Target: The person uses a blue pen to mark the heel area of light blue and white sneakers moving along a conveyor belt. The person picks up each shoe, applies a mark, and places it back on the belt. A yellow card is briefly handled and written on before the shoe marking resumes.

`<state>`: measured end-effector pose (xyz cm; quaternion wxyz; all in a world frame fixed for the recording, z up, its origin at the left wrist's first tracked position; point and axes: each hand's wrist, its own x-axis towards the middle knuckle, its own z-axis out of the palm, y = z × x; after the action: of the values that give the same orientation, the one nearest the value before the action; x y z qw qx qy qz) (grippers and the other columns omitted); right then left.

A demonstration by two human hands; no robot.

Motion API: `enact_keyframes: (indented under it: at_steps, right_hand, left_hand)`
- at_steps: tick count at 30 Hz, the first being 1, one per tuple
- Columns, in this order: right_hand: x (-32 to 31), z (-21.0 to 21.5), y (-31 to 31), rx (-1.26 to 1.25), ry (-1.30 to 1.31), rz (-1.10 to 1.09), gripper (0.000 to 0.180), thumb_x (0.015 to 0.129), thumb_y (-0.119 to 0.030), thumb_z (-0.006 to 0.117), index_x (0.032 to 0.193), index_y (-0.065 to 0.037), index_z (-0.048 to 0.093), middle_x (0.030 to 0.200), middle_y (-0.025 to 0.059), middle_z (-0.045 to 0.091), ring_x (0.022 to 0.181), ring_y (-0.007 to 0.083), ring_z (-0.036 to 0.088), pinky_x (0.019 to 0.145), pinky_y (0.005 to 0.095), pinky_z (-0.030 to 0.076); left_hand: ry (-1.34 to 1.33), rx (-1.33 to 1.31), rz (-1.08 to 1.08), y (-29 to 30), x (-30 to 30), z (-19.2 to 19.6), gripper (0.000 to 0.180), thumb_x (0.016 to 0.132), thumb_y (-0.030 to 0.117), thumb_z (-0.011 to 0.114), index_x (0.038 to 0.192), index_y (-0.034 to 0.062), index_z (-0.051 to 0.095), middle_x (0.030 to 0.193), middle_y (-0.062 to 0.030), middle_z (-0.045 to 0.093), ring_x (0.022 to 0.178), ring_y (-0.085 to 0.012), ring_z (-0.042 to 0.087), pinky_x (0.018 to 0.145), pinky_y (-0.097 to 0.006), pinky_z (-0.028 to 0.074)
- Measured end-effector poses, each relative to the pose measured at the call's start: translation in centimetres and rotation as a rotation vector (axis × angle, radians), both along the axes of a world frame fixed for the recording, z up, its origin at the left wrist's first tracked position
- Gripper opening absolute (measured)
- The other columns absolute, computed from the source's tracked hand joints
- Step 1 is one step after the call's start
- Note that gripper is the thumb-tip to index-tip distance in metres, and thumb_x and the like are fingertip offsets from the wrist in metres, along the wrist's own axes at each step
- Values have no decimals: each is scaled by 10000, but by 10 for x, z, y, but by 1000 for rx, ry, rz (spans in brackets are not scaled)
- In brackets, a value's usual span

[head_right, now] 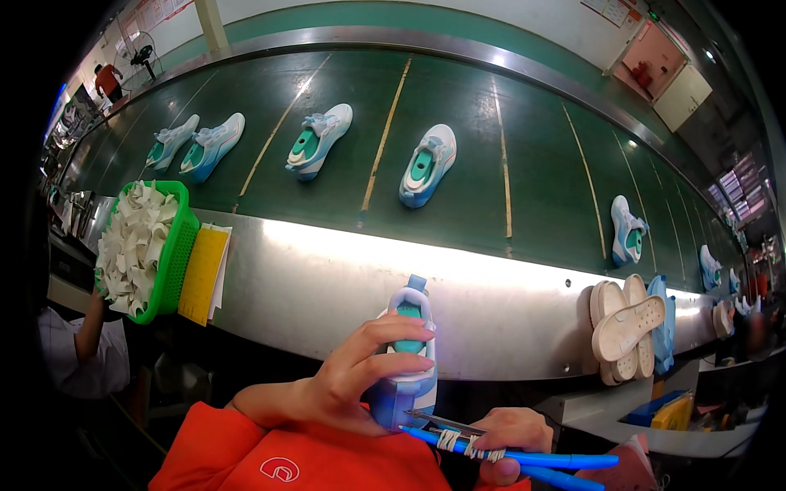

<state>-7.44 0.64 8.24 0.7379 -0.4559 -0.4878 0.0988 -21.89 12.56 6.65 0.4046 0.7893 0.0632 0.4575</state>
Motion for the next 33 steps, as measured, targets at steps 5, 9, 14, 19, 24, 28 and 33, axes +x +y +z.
enact_keyframes:
  at_steps: [5,9,14,19,24,28,33]
  right_hand:
    - [7,6,2,32,-97,142,389,830,-375,580,679,-33,474,460,43,464,347,115,438,338,221,341]
    - [20,37,15,-53,-381,353,367,846,-348,572,695,-21,503,466,58,497,349,132,479,322,224,364]
    - [25,70,29,-224,-668,594,325,855,-321,567,765,-11,530,514,80,532,378,151,503,334,240,386]
    - [33,78,21,-265,-788,680,293,863,-302,566,864,-13,520,585,103,580,417,155,532,352,242,407]
    - [19,87,28,-253,-870,559,306,868,-335,557,857,-31,518,612,108,603,429,154,546,357,245,417]
    - [19,86,24,-240,-879,518,321,879,-364,526,843,-45,521,625,117,617,436,156,556,359,245,417]
    - [39,79,9,-106,-702,554,313,881,-358,499,794,-61,454,566,41,513,385,101,448,347,194,338]
  left_hand:
    - [1,-9,-16,2,-3,1,696,512,95,794,1136,85,484,1209,-166,463,1122,-343,469,959,-477,355]
    - [4,-18,-12,5,-5,5,700,506,82,790,1135,81,483,1211,-167,456,1116,-346,465,950,-465,365]
    - [10,-29,42,6,-13,8,719,486,75,795,1133,79,483,1203,-164,454,1113,-349,459,935,-435,387]
    - [10,-33,-11,8,-5,13,743,473,85,802,1143,78,481,1199,-161,456,1107,-349,463,924,-414,398]
    - [5,-44,16,10,-11,13,749,479,93,801,1154,81,479,1201,-159,456,1084,-347,473,906,-408,406]
    - [7,-30,0,10,-11,17,748,487,100,800,1160,82,475,1203,-160,455,1067,-341,481,891,-409,415]
    - [-11,-34,-6,9,-9,14,727,501,114,800,1152,104,477,1202,-159,455,1090,-346,472,911,-429,402]
